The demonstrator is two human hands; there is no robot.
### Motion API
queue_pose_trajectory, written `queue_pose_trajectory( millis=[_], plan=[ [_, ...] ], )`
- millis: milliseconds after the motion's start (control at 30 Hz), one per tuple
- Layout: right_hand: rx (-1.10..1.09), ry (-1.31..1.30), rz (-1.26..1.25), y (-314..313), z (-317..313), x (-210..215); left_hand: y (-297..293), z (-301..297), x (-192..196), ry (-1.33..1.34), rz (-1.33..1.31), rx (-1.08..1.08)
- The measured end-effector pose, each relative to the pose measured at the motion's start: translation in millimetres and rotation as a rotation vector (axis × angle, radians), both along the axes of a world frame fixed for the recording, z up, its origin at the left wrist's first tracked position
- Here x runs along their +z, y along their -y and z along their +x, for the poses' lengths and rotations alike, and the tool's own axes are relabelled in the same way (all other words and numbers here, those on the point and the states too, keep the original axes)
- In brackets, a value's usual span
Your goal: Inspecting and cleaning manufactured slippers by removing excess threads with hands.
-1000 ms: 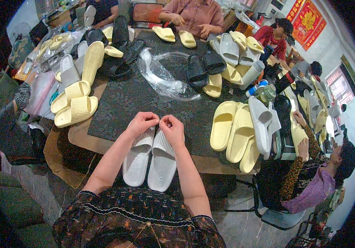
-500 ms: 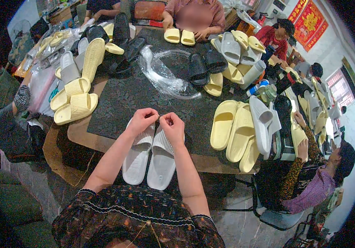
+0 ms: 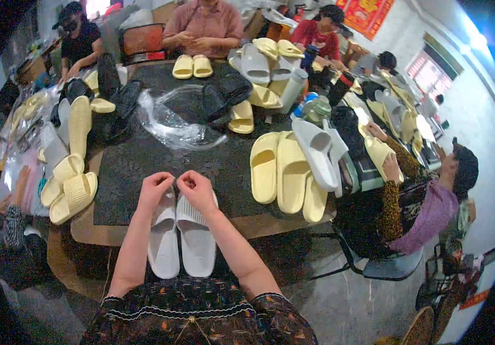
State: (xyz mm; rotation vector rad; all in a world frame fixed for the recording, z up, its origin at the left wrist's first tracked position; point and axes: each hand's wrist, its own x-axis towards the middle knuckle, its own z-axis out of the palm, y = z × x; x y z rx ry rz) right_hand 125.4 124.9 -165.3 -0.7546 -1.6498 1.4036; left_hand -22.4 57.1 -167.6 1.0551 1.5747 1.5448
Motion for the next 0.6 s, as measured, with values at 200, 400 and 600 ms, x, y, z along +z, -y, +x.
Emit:
queue_pose_trajectory(
  millis=[200,400,600],
  plan=[
    [-0.033,0.104,0.103,-2.1,7.5,-4.3,1.6,5.4,6.3,0.067,-0.072,-0.077],
    [0.029,0.067,0.027,3.0,2.2,-6.5,3.5,-7.5,-15.5,0.104,0.004,-0.128],
    [0.042,0.124,0.107,-5.4,6.7,-6.0,-2.0,-0.3,-7.2,0.126,-0.069,-0.163]
  ],
)
